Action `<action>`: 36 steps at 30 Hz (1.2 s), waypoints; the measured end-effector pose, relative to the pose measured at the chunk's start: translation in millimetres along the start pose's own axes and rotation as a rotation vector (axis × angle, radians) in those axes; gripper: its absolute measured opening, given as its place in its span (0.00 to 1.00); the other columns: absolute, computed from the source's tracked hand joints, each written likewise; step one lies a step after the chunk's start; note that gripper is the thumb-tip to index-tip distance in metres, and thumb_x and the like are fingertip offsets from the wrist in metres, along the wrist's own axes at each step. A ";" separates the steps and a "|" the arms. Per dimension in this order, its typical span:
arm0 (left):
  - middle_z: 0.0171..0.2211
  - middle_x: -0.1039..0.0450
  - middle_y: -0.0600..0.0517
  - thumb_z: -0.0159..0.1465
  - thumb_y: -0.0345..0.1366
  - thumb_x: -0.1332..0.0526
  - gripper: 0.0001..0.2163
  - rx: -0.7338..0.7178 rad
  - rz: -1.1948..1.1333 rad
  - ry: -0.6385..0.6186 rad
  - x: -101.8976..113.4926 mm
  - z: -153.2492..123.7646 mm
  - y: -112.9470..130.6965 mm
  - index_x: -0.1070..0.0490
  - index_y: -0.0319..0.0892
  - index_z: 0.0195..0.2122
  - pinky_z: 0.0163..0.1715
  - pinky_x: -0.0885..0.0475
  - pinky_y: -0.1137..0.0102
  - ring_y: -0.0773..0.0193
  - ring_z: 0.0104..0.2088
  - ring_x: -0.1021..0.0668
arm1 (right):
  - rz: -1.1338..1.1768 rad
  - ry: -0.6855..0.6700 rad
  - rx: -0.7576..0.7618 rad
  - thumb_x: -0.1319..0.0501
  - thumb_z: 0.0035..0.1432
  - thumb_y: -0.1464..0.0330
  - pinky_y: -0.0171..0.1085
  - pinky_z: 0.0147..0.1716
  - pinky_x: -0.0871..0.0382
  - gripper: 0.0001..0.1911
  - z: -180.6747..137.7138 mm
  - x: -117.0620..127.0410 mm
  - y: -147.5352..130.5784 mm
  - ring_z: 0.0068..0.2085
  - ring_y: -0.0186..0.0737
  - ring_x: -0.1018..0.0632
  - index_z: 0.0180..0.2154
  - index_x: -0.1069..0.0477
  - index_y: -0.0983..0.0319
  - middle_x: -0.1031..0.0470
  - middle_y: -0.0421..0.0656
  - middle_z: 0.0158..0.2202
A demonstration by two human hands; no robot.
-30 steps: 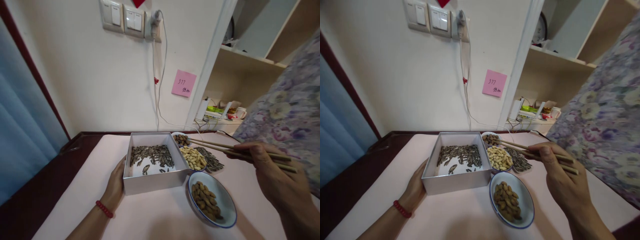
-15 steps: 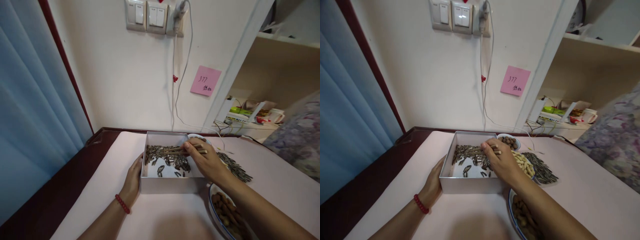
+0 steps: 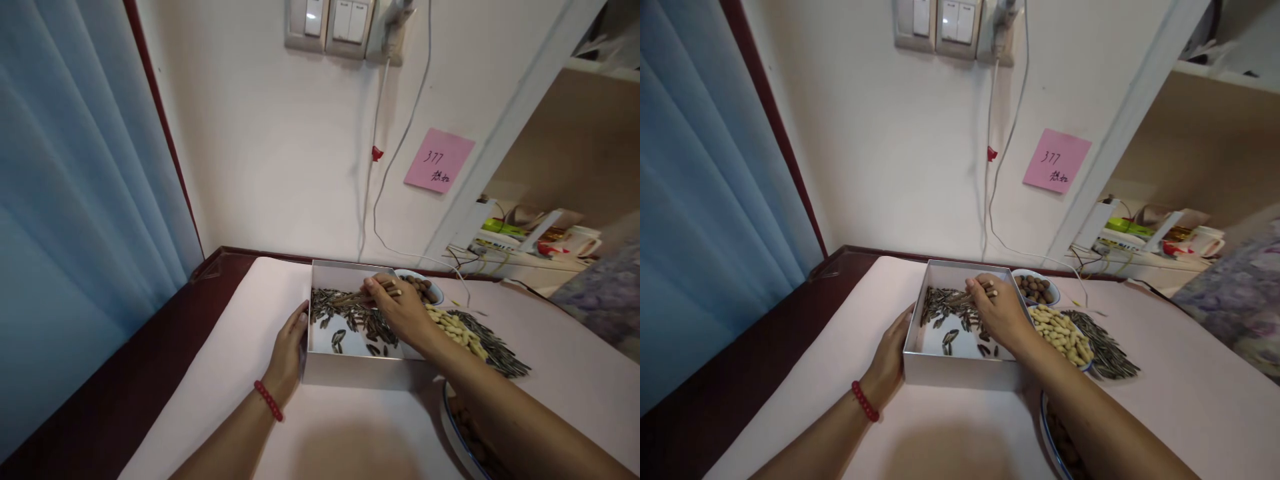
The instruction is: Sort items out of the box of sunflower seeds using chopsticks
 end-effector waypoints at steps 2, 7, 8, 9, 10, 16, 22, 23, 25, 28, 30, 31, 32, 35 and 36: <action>0.60 0.34 0.44 0.59 0.49 0.37 0.27 -0.004 -0.006 0.000 0.3 -0.3 -0.5 0.33 0.44 0.58 0.60 0.40 0.57 0.48 0.60 0.32 | 0.016 0.012 -0.008 0.46 0.62 0.51 0.35 0.29 0.32 0.22 -1.6 1.2 0.0 0.29 0.38 0.27 0.32 0.29 0.63 0.26 0.43 0.29; 0.59 0.34 0.45 0.60 0.49 0.38 0.26 0.030 -0.027 0.006 -0.6 -1.5 0.7 0.33 0.45 0.58 0.59 0.38 0.58 0.49 0.59 0.32 | 0.053 0.028 -0.019 0.44 0.61 0.50 0.36 0.31 0.29 0.22 -8.6 11.7 -8.7 0.30 0.39 0.26 0.31 0.30 0.63 0.28 0.42 0.27; 0.59 0.34 0.45 0.60 0.49 0.38 0.26 0.027 -0.022 0.005 -0.7 -1.5 1.3 0.33 0.45 0.58 0.59 0.38 0.58 0.50 0.59 0.31 | 0.055 0.035 -0.019 0.44 0.61 0.50 0.37 0.31 0.29 0.22 -10.9 16.5 -12.1 0.30 0.39 0.26 0.31 0.29 0.63 0.28 0.42 0.27; 0.59 0.33 0.45 0.60 0.48 0.38 0.26 0.023 -0.018 -0.001 -0.9 -1.4 1.8 0.33 0.45 0.58 0.59 0.38 0.58 0.50 0.59 0.31 | 0.056 0.046 -0.019 0.43 0.61 0.51 0.37 0.32 0.28 0.22 -13.8 22.7 -16.1 0.30 0.39 0.25 0.31 0.29 0.63 0.27 0.42 0.27; 0.59 0.33 0.44 0.60 0.48 0.38 0.27 0.017 -0.012 -0.007 -1.0 -1.1 2.2 0.33 0.45 0.59 0.59 0.37 0.58 0.50 0.58 0.30 | 0.055 0.060 -0.017 0.43 0.60 0.51 0.37 0.32 0.28 0.22 -17.5 30.8 -20.8 0.30 0.39 0.25 0.31 0.29 0.63 0.27 0.42 0.27; 0.56 0.30 0.45 0.60 0.47 0.37 0.29 -0.011 0.030 0.003 -0.5 2.8 1.3 0.36 0.44 0.60 0.56 0.33 0.59 0.50 0.54 0.26 | 0.093 0.372 0.002 0.39 0.58 0.52 0.40 0.36 0.24 0.18 -63.3 119.9 -52.9 0.33 0.42 0.21 0.34 0.25 0.61 0.23 0.43 0.33; 0.52 0.26 0.46 0.58 0.46 0.35 0.29 0.018 0.033 0.016 -4.1 1.7 3.5 0.35 0.43 0.60 0.50 0.28 0.60 0.51 0.49 0.23 | -0.029 0.798 -0.073 0.35 0.55 0.55 0.42 0.35 0.21 0.14 -138.5 212.8 -41.2 0.33 0.44 0.21 0.32 0.23 0.59 0.23 0.44 0.34; 0.51 0.25 0.46 0.58 0.45 0.35 0.29 0.020 0.031 0.009 -5.5 0.7 4.8 0.35 0.43 0.59 0.49 0.27 0.60 0.51 0.48 0.22 | -0.044 0.834 -0.107 0.35 0.55 0.54 0.42 0.34 0.21 0.15 -149.0 221.1 -32.3 0.32 0.44 0.20 0.32 0.24 0.60 0.23 0.44 0.33; 0.50 0.24 0.46 0.57 0.45 0.34 0.28 0.021 0.028 0.007 -8.1 -1.4 7.6 0.33 0.43 0.58 0.48 0.26 0.60 0.50 0.47 0.21 | -0.045 0.856 -0.161 0.34 0.53 0.53 0.41 0.31 0.20 0.17 -165.1 230.5 -12.1 0.30 0.43 0.21 0.31 0.24 0.62 0.24 0.44 0.32; 0.48 0.23 0.48 0.55 0.43 0.33 0.27 0.015 0.037 0.041 -9.7 -3.6 11.0 0.31 0.44 0.56 0.46 0.25 0.61 0.50 0.46 0.21 | -0.014 0.842 -0.200 0.34 0.51 0.51 0.38 0.28 0.20 0.21 -176.6 232.9 15.3 0.28 0.41 0.21 0.30 0.25 0.64 0.24 0.44 0.30; 0.48 0.23 0.48 0.55 0.42 0.33 0.26 0.017 0.057 0.057 -10.0 -3.9 11.9 0.30 0.44 0.55 0.45 0.24 0.62 0.50 0.45 0.21 | 0.005 0.820 -0.211 0.34 0.51 0.51 0.38 0.28 0.20 0.22 -178.2 231.4 26.0 0.28 0.41 0.21 0.30 0.25 0.65 0.24 0.45 0.30; 0.47 0.23 0.49 0.54 0.41 0.33 0.26 0.022 0.070 0.062 -9.9 -3.8 11.9 0.29 0.44 0.54 0.44 0.24 0.62 0.50 0.45 0.21 | 0.014 0.810 -0.211 0.34 0.51 0.51 0.39 0.29 0.20 0.22 -178.3 230.8 28.3 0.28 0.42 0.21 0.31 0.25 0.65 0.24 0.45 0.30; 0.47 0.22 0.49 0.54 0.41 0.33 0.25 0.027 0.081 0.066 -9.8 -3.5 11.7 0.29 0.44 0.54 0.44 0.23 0.62 0.50 0.45 0.20 | 0.021 0.803 -0.208 0.34 0.51 0.51 0.40 0.29 0.20 0.22 -178.7 230.7 28.5 0.29 0.42 0.21 0.31 0.25 0.65 0.24 0.45 0.31; 0.45 0.22 0.50 0.54 0.39 0.33 0.24 0.028 0.111 0.088 -8.5 -2.0 11.0 0.28 0.45 0.52 0.43 0.23 0.63 0.52 0.44 0.20 | 0.032 0.812 -0.187 0.35 0.53 0.51 0.42 0.32 0.20 0.21 -184.8 233.3 19.4 0.31 0.43 0.20 0.32 0.25 0.65 0.24 0.45 0.33; 0.45 0.22 0.51 0.54 0.38 0.33 0.23 0.023 0.119 0.095 -8.0 -1.5 10.7 0.28 0.45 0.52 0.43 0.22 0.63 0.52 0.43 0.20 | 0.031 0.825 -0.179 0.36 0.54 0.51 0.42 0.33 0.20 0.21 -189.3 234.9 14.2 0.32 0.44 0.20 0.32 0.25 0.64 0.24 0.45 0.33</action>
Point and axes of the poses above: each hand's wrist, its own z-axis towards the middle knuckle, its own x-axis out of the back of the hand, y = z × x, the point moved 3 cm from there along z, towards the middle knuckle
